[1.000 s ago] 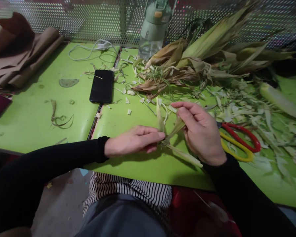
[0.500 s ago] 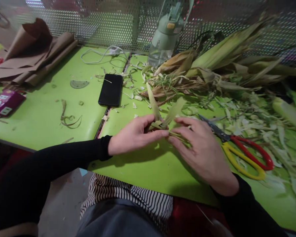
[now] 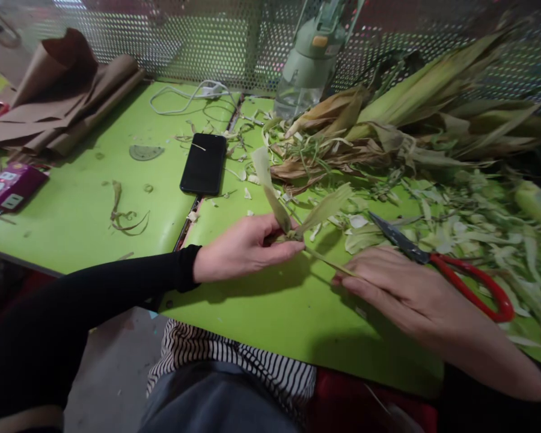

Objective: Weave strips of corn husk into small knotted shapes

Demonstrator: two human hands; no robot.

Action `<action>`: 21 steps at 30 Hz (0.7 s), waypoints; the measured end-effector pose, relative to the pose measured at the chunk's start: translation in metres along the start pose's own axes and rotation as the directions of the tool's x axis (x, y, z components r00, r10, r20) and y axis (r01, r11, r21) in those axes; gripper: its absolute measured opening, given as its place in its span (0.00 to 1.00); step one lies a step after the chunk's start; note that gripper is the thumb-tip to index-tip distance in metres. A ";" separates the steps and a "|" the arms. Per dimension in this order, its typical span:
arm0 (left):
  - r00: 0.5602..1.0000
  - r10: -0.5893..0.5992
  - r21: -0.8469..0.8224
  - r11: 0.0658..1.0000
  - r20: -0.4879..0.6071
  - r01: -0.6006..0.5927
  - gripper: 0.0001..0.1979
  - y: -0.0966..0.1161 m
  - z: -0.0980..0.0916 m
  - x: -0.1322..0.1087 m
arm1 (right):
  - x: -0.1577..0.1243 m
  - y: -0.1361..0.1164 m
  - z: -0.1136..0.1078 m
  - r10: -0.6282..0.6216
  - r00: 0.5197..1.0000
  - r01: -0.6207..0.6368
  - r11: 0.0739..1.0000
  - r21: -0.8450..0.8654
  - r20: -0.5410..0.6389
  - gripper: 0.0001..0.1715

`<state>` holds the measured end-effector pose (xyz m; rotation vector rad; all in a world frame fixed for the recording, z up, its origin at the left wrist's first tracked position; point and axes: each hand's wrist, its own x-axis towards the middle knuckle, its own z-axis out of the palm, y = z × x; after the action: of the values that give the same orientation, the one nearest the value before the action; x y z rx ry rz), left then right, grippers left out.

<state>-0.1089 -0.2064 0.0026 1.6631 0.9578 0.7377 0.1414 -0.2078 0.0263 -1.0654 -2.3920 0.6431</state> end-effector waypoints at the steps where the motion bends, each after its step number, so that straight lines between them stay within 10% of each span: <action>1: 1.000 -0.003 0.021 1.000 0.005 0.003 0.12 0.000 0.000 0.001 | 0.001 0.000 0.003 0.005 0.999 -0.005 1.000 -0.003 0.048 0.22; 9: 0.989 0.006 0.086 0.996 0.149 -0.019 0.14 0.007 0.009 -0.008 | 0.009 -0.018 0.040 0.415 0.903 -0.331 0.836 0.438 -0.110 0.22; 17: 0.988 0.015 0.070 0.997 0.151 -0.025 0.11 -0.002 0.017 -0.007 | 0.004 -0.008 0.049 0.534 0.835 -0.308 0.656 0.689 -0.135 0.18; 21: 0.976 -0.068 0.057 0.997 0.208 0.057 0.12 0.002 0.013 -0.006 | 0.010 0.001 0.029 0.483 0.851 -0.298 0.766 0.569 -0.206 0.18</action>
<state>-0.1005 -0.2181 0.0013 1.7088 0.8803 0.4880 0.1197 -0.2056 0.0047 -1.3101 -1.5554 1.0770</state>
